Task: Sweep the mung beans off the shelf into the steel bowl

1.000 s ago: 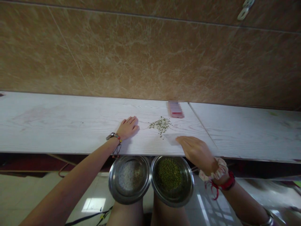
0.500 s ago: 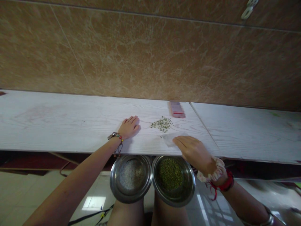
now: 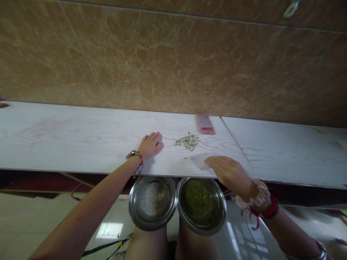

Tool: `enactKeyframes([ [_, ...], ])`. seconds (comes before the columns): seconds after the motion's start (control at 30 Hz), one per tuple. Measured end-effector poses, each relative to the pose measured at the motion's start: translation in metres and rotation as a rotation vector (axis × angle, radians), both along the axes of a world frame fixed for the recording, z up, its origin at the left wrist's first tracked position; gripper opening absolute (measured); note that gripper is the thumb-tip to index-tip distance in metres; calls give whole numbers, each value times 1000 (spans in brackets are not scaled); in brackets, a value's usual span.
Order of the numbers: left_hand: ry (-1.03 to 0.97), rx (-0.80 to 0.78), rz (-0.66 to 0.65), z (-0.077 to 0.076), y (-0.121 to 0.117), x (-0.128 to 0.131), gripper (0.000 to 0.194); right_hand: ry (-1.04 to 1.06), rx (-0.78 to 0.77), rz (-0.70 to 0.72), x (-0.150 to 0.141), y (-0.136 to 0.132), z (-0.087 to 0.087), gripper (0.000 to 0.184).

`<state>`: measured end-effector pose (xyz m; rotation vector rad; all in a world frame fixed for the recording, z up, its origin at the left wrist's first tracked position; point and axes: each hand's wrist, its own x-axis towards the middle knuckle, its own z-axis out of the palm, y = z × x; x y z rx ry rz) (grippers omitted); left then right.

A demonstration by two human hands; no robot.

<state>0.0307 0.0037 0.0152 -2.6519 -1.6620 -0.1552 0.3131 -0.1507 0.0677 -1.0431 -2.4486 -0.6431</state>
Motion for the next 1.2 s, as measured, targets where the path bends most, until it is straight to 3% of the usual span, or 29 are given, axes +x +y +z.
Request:
enactKeyframes([
  [0.17, -11, 6, -6, 0, 0, 0, 44, 70, -7, 29, -5, 7, -2, 29],
  [0.3, -13, 4, -3, 0, 0, -1, 45, 75, -105, 73, -13, 14, -5, 30],
  [0.4, -27, 10, -17, -1, 1, -2, 44, 74, -173, 90, -8, 8, -3, 35],
  [0.53, -35, 13, -23, -3, 2, -2, 45, 73, -140, 130, 5, -2, 7, 38],
  [0.7, -23, 0, -13, 0, -1, 0, 46, 40, -67, -39, 17, 2, 12, 33],
  [0.83, -32, 4, -7, 1, -1, 0, 44, -59, -115, -153, 15, 4, 7, 33],
  [1.2, -44, -4, -3, 1, -3, 0, 43, -29, -215, -12, -16, -42, 16, 28],
])
